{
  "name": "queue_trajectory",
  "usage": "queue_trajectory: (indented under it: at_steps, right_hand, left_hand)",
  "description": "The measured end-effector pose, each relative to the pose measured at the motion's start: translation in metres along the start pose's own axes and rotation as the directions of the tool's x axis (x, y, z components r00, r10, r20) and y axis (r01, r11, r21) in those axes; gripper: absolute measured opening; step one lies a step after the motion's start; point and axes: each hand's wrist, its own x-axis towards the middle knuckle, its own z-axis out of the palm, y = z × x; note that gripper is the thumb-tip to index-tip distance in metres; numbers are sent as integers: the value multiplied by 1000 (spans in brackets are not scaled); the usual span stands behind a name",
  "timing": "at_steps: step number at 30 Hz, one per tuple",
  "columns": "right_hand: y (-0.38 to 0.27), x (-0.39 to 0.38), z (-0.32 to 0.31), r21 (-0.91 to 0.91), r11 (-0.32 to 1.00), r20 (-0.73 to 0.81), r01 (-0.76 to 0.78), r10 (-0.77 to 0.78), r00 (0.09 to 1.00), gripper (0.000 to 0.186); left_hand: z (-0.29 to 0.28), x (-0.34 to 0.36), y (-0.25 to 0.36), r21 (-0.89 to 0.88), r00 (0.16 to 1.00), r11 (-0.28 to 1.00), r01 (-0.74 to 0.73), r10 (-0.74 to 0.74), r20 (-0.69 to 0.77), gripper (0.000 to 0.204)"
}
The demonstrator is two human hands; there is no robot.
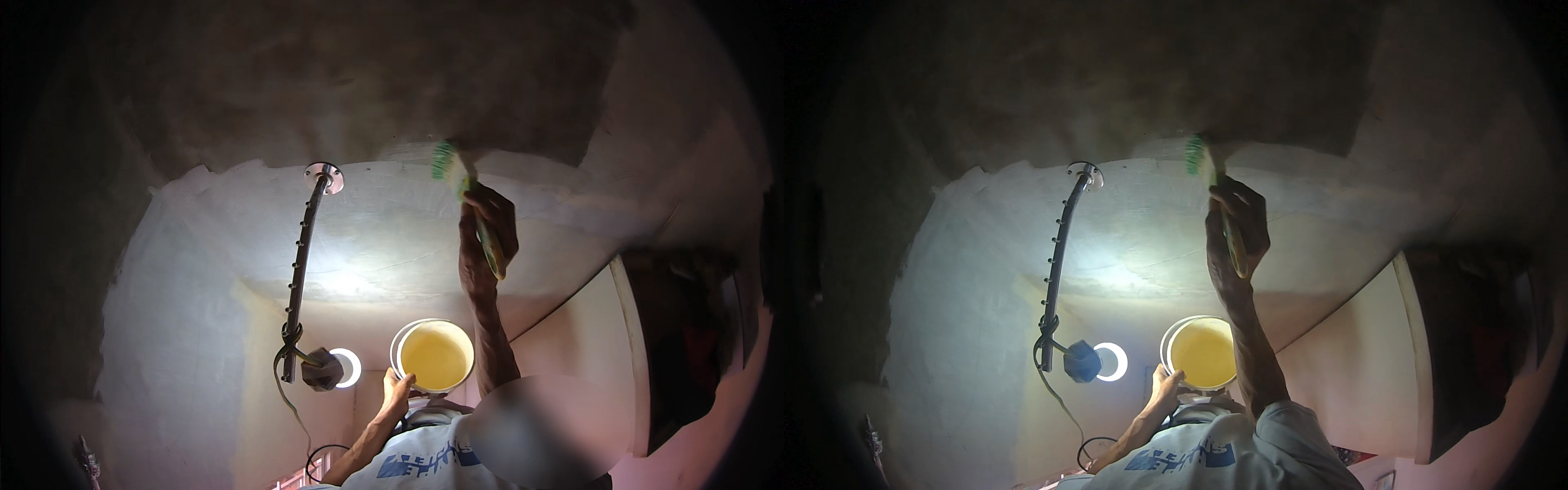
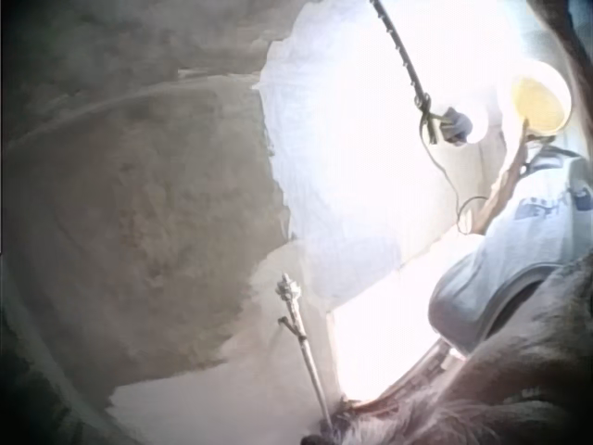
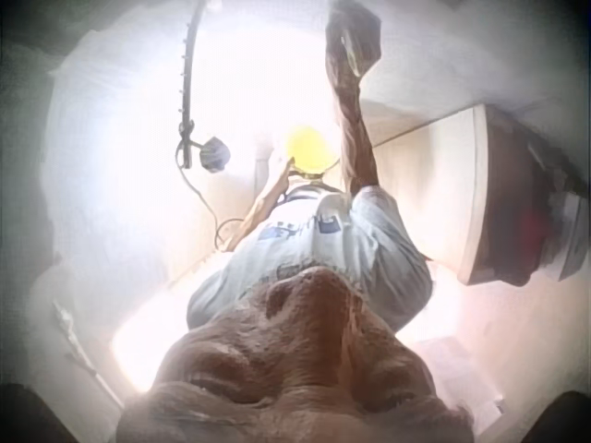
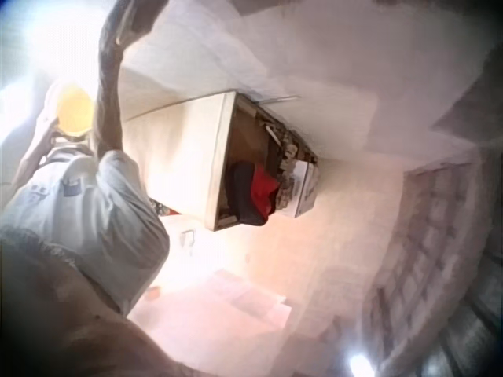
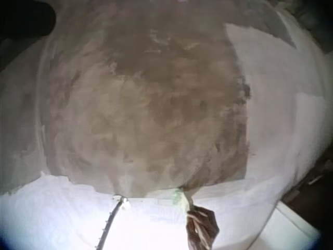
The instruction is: The person paints a ceiling with a brush and a bucket of paint. They repeatedly dip the brush into the bucket and apply paint to the ceiling surface, then place the bucket on a nearby shelf.
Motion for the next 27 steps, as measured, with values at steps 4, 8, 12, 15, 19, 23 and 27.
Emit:
queue_trajectory:
  at_steps: [4, 8, 12, 15, 19, 23, 27]
  right_hand:
    - [-7, -2, -11, -307, 945, -111, 109, -149, 983, 33]
    - [-12, -18, 17, -269, 951, -11, 152, -161, 987, 31]
    - [-21, -32, 50, -169, 981, 162, 92, -65, 985, 32]
    - [-31, -26, 52, 71, 997, 272, 25, -43, 961, 28]
    - [-30, -5, 52, 233, 970, 278, -68, 1, 961, 19]
    - [-24, 15, 59, 311, 949, 338, -54, -58, 939, 21]
    - [-13, 26, 71, 333, 942, 422, -34, -116, 899, 25]
  left_hand:
    - [-3, -1, 0, 13, 1000, 1000, 15, -14, -12, 41]
    - [-12, 18, -28, 17, 1000, 1000, 13, -13, -20, 45]
    - [-12, 21, -31, -12, 1000, 1000, -18, 18, 5, 42]
    - [-14, 22, -32, -19, 1000, 1000, -20, 20, -6, 42]
    - [-8, 10, -17, -35, 1000, 999, -11, 11, -11, 43]
    - [-6, 4, -8, -31, 1000, 999, -25, 25, -2, 45]
    - [-5, 6, -12, -18, 999, 999, -37, 37, -30, 45]
